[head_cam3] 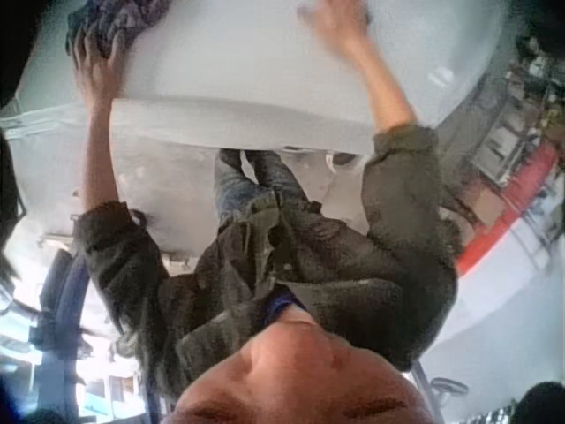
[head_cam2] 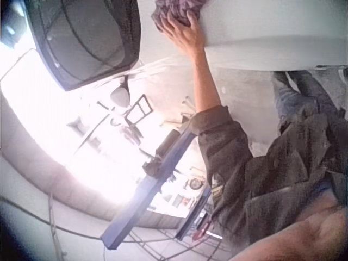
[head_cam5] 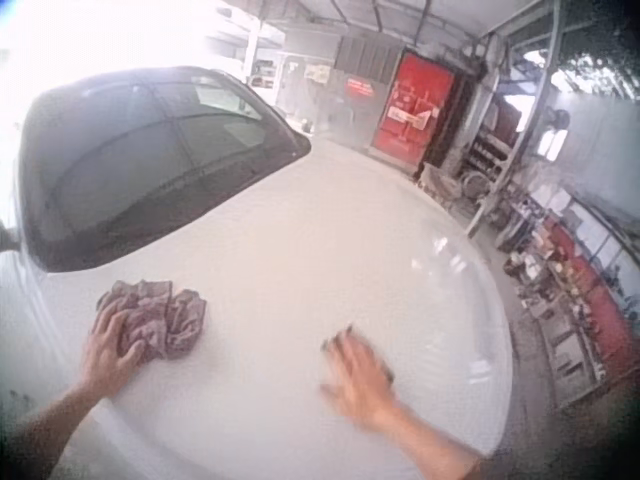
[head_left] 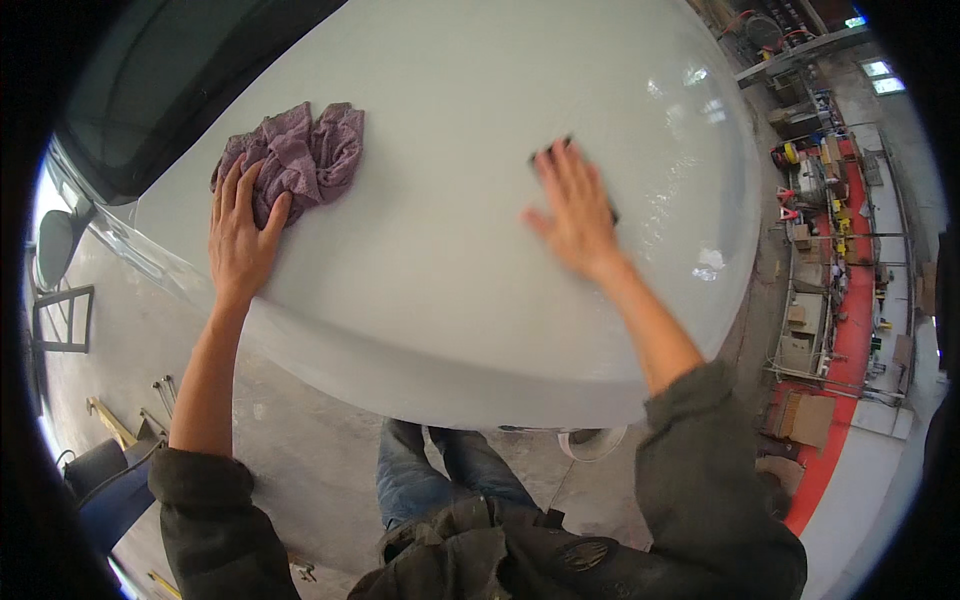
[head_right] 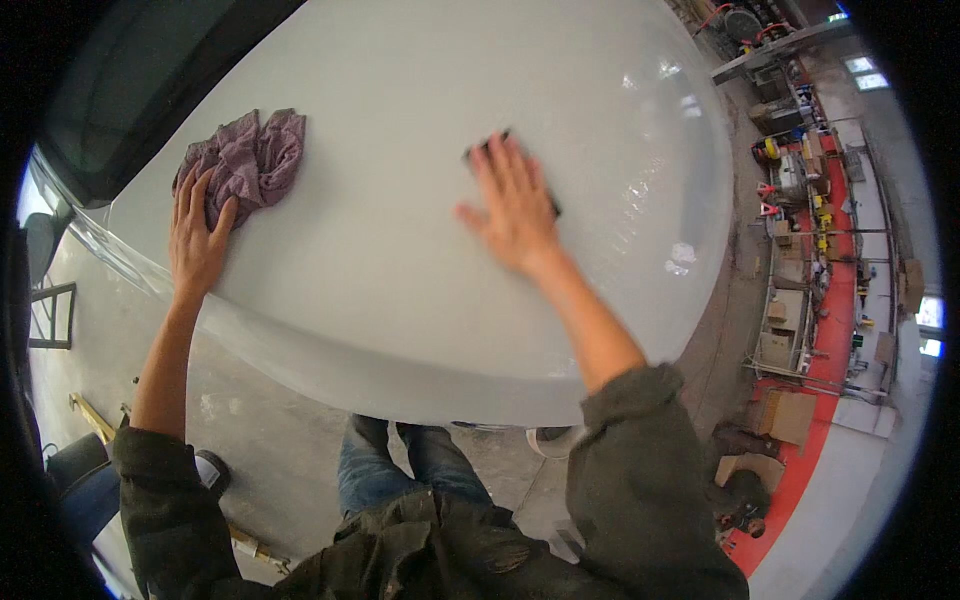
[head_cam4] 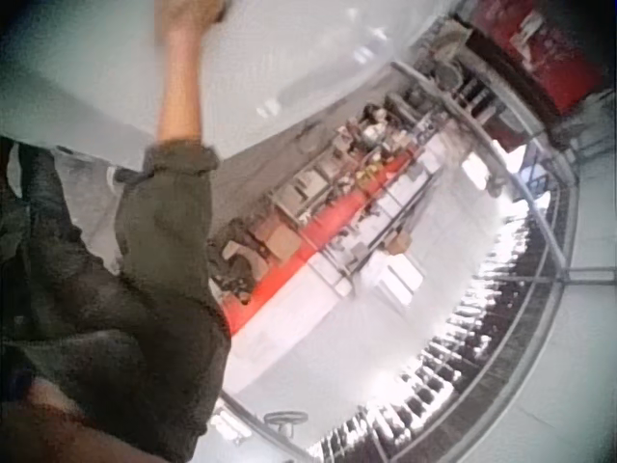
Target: The person sands the hood of a white car using a sanding block and water, repeatedly dipping the block into a bucket and wiping the surface with a cloth. The person works across the hood, moving from the center toward the edges and windshield.
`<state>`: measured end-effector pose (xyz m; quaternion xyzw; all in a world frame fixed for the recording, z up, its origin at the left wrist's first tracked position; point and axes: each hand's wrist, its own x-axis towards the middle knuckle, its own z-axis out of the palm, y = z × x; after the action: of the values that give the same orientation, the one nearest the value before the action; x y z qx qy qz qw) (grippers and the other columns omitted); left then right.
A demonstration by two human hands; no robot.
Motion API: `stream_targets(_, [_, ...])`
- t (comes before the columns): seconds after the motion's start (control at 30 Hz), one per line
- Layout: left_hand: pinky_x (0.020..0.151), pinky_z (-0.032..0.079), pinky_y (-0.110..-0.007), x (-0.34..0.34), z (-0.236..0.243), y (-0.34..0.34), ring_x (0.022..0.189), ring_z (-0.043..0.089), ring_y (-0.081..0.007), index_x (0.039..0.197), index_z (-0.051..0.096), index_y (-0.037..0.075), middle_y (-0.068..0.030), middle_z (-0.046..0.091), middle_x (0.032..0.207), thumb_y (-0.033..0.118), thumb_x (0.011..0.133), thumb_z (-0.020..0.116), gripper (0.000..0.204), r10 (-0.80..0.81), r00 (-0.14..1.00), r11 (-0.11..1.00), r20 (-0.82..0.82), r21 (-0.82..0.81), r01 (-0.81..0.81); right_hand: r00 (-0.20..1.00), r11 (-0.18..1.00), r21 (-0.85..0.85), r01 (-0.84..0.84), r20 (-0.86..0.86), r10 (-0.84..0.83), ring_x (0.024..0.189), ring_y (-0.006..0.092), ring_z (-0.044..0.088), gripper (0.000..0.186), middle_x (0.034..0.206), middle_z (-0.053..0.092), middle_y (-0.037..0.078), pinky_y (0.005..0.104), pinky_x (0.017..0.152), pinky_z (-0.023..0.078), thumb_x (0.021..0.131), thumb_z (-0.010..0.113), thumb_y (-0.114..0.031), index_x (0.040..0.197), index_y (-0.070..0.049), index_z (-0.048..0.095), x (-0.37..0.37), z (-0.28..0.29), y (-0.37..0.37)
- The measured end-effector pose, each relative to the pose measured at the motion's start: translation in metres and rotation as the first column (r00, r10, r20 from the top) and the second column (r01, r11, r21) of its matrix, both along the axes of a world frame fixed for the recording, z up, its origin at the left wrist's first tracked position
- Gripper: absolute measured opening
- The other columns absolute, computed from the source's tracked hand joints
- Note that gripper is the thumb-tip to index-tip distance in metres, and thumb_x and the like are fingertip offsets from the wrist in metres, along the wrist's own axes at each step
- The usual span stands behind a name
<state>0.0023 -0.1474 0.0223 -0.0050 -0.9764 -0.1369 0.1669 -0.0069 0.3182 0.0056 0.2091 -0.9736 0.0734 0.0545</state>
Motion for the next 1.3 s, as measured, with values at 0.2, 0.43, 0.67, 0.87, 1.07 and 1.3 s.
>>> stream_targets(0.2, [0.125,0.033,-0.048,0.009,0.004,-0.005,0.154,0.036,-0.0377,0.148,0.057,0.015,-0.0109,0.046,0.162,0.047,0.099,0.064,0.059,0.029,1.0,0.999,-0.003,-0.026,-0.029,0.882,0.936,-0.039,-0.35,0.323,0.343,0.163,0.0338,0.014,0.088,0.176,0.019,0.014,0.0561,0.131,0.01,0.101,0.046,-0.071,0.167,-0.015,0.031,0.121,0.023,-0.004])
stream_targets(0.43, [0.126,0.032,-0.048,0.002,0.007,0.013,0.154,0.036,-0.0385,0.148,0.057,0.014,-0.013,0.047,0.162,0.051,0.098,0.065,0.063,0.018,1.0,1.0,-0.022,0.015,-0.018,0.982,0.98,0.066,-0.19,0.01,0.189,0.162,0.0322,0.018,0.075,0.175,0.023,0.013,0.0543,0.131,0.014,0.105,0.05,-0.057,0.165,-0.015,0.033,-0.083,0.024,-0.011])
stream_targets(0.67, [0.128,0.029,-0.048,0.0,-0.009,0.0,0.154,0.036,-0.0371,0.149,0.057,0.016,-0.0115,0.047,0.163,0.054,0.099,0.063,0.063,0.051,0.998,0.999,-0.03,-0.01,-0.052,0.985,0.986,-0.004,-0.165,0.049,0.165,0.162,0.0362,0.016,0.082,0.174,0.022,0.02,0.0568,0.13,0.011,0.105,0.05,-0.059,0.166,-0.009,0.03,0.03,0.0,-0.063])
stream_targets(0.87, [0.126,0.031,-0.048,0.007,0.002,0.002,0.154,0.036,-0.0377,0.148,0.058,0.018,-0.011,0.048,0.162,0.051,0.097,0.065,0.061,0.04,0.999,0.999,-0.033,-0.008,-0.04,0.834,0.89,-0.024,-0.456,0.338,0.437,0.164,0.0318,0.013,0.082,0.176,0.019,0.012,0.0553,0.132,0.01,0.103,0.044,-0.067,0.168,-0.018,0.03,0.102,0.025,-0.037])
stream_targets(1.07, [0.125,0.033,-0.048,0.003,0.001,0.011,0.153,0.038,-0.0378,0.148,0.058,0.018,-0.0122,0.048,0.161,0.052,0.097,0.066,0.062,0.031,0.999,0.999,-0.031,0.01,-0.031,0.981,0.975,0.112,-0.192,-0.008,0.194,0.164,0.0302,0.014,0.077,0.176,0.02,0.012,0.0535,0.132,0.012,0.106,0.044,-0.06,0.167,-0.015,0.031,-0.121,0.016,-0.058])
stream_targets(1.3, [0.125,0.033,-0.048,0.006,-0.003,0.0,0.153,0.038,-0.0375,0.148,0.058,0.017,-0.0116,0.048,0.161,0.051,0.097,0.066,0.061,0.054,0.998,0.999,-0.024,-0.004,-0.054,0.966,0.967,-0.003,-0.254,0.052,0.254,0.163,0.0318,0.016,0.079,0.176,0.021,0.014,0.0544,0.131,0.014,0.107,0.038,-0.064,0.166,-0.013,0.032,-0.007,-0.007,-0.086])
